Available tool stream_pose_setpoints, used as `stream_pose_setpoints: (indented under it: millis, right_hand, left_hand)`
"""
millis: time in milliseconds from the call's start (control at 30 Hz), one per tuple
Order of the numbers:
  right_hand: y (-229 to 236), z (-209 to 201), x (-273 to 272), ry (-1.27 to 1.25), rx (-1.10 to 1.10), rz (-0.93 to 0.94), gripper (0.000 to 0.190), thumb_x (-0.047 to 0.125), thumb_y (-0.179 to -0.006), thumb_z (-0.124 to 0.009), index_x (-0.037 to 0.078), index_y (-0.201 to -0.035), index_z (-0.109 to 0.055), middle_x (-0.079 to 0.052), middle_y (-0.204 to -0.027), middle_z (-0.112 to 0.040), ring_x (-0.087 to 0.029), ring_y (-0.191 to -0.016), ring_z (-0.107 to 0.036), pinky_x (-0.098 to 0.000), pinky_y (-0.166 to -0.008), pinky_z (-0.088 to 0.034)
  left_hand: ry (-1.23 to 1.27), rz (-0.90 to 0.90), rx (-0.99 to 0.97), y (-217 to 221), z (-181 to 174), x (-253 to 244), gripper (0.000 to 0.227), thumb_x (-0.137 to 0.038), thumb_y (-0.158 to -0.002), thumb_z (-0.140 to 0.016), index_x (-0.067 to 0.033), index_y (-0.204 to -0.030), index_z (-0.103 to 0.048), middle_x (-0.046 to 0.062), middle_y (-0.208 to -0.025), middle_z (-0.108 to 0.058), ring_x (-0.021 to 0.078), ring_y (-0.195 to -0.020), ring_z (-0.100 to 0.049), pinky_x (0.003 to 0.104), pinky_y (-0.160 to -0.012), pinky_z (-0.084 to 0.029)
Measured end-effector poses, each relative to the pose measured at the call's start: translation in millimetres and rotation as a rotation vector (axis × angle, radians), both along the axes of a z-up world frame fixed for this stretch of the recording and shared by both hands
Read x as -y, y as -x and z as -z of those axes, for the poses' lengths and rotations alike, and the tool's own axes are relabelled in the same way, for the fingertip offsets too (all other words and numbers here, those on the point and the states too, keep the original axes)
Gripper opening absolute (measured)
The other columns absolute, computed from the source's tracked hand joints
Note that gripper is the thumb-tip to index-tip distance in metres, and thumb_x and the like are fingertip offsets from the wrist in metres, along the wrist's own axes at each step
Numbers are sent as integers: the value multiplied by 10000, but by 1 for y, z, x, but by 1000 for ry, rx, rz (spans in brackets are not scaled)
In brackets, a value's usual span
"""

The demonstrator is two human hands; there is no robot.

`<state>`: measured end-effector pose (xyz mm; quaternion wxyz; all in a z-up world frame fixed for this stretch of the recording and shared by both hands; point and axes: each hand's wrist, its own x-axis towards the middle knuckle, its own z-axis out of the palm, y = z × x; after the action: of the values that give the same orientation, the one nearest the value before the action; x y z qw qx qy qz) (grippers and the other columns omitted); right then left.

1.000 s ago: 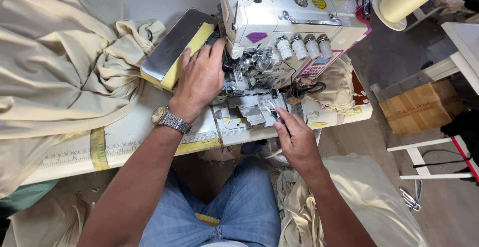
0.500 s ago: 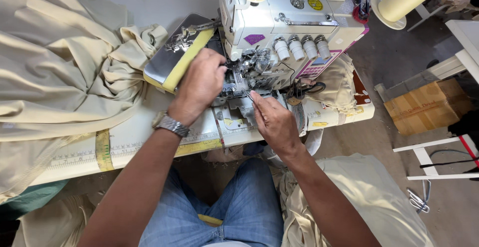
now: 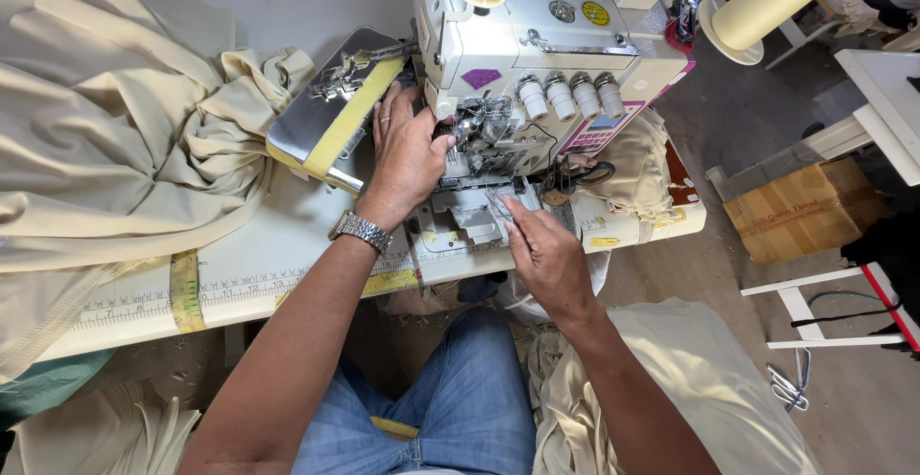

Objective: The person threads an industrial sewing machine using tweezers and snips, guiding the thread through various internal components and needles.

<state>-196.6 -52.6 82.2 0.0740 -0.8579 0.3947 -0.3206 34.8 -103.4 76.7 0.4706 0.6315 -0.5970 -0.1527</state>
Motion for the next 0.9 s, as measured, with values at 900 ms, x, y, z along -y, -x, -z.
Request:
stream_pose_setpoints:
  millis: [900]
  right_hand:
    - [25, 7, -2, -75, 165, 46, 313, 105, -1005, -644, 73, -1309, -710, -177, -899, -706, -316, -852, -731, -405, -695, -586]
  left_hand:
    - [229, 50, -96, -4, 34, -9, 136, 4, -903, -544, -100, -843, -480, 117, -923, -542, 325, -1006, -641, 447, -879, -530]
